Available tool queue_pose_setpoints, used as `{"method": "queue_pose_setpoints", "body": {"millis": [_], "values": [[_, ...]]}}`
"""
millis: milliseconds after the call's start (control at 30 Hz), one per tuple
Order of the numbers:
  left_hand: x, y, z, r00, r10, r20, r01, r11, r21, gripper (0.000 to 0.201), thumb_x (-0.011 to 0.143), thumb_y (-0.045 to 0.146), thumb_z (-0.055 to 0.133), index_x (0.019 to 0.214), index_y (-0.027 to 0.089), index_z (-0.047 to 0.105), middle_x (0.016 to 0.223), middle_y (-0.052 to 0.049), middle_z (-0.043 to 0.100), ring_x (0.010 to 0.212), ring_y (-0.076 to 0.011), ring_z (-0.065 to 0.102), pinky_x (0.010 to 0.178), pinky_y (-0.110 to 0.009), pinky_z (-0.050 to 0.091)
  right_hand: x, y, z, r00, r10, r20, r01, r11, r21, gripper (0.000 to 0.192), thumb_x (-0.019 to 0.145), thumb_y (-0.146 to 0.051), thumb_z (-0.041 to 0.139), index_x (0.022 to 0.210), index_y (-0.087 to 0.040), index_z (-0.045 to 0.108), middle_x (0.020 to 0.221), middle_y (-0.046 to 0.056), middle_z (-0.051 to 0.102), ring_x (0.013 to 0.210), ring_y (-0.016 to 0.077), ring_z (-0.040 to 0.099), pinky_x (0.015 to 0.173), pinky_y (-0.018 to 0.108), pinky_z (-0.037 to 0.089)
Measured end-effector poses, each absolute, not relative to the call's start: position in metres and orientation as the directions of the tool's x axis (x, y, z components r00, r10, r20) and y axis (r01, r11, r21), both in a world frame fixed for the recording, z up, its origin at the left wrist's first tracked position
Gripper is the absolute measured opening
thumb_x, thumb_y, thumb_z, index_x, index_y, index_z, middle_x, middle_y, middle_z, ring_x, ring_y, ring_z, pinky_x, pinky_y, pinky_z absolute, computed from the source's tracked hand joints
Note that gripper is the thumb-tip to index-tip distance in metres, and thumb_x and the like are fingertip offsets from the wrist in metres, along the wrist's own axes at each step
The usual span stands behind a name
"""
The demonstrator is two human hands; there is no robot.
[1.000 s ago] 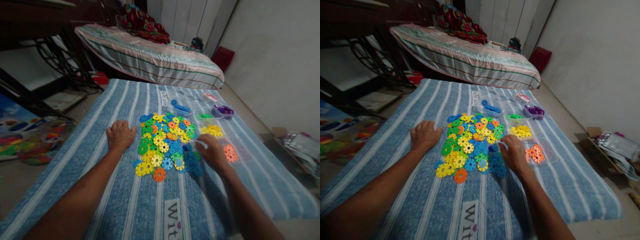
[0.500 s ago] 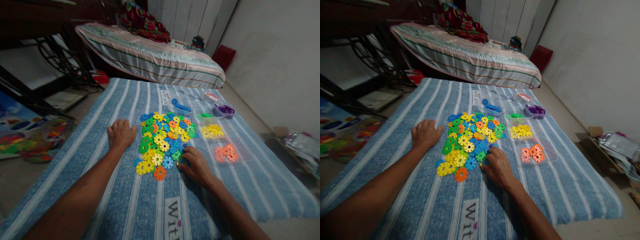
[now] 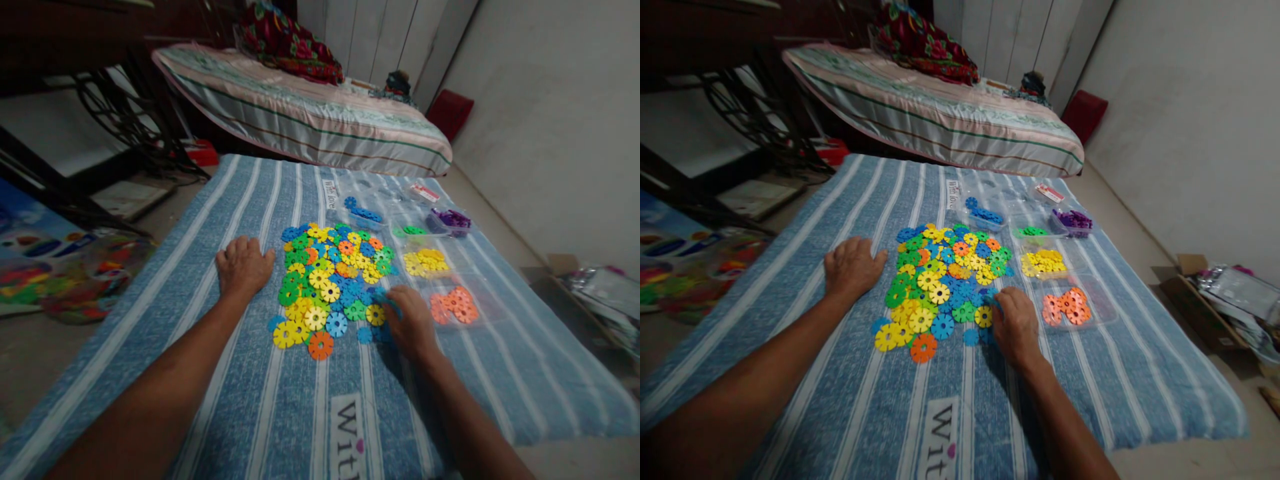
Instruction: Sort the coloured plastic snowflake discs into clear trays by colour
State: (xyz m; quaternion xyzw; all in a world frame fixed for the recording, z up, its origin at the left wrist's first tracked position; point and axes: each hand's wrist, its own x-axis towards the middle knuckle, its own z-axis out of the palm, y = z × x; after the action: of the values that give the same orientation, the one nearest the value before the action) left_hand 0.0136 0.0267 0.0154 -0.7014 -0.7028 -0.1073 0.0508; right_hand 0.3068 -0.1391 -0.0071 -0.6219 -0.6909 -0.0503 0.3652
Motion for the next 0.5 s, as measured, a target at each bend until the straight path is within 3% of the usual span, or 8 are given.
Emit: {"method": "queue_pose_setpoints", "body": {"millis": [267, 500], "values": [[0.013, 0.029, 0.014, -0.013, 0.974, 0.226, 0.998, -0.002, 0.064, 0.045, 0.091, 0.043, 0.037, 0.117, 0.014, 0.060, 0.130, -0.020, 0.059, 0.126, -0.0346, 0.049, 0.101, -0.048, 0.037, 0.299, -0.153, -0.015, -0.087, 0.897, 0.434, 0.927, 0.232, -0.295, 0.024, 0.087, -0.033, 0.065, 0.106, -0.019, 0.069, 0.122, 0.016, 0.065, 0.125, 0.0356, 0.052, 0.100, 0.056, 0.047], [0.013, 0.030, 0.016, -0.019, 0.978, 0.208, 0.998, 0.005, 0.068, 0.044, 0.091, 0.043, 0.039, 0.117, 0.015, 0.059, 0.130, -0.021, 0.059, 0.127, -0.0350, 0.048, 0.101, -0.048, 0.037, 0.295, -0.148, -0.010, -0.082, 0.855, 0.512, 0.918, 0.265, -0.294, 0.016, 0.094, -0.022, 0.054, 0.091, -0.022, 0.070, 0.110, 0.011, 0.070, 0.119, 0.0281, 0.057, 0.100, 0.049, 0.049]]}}
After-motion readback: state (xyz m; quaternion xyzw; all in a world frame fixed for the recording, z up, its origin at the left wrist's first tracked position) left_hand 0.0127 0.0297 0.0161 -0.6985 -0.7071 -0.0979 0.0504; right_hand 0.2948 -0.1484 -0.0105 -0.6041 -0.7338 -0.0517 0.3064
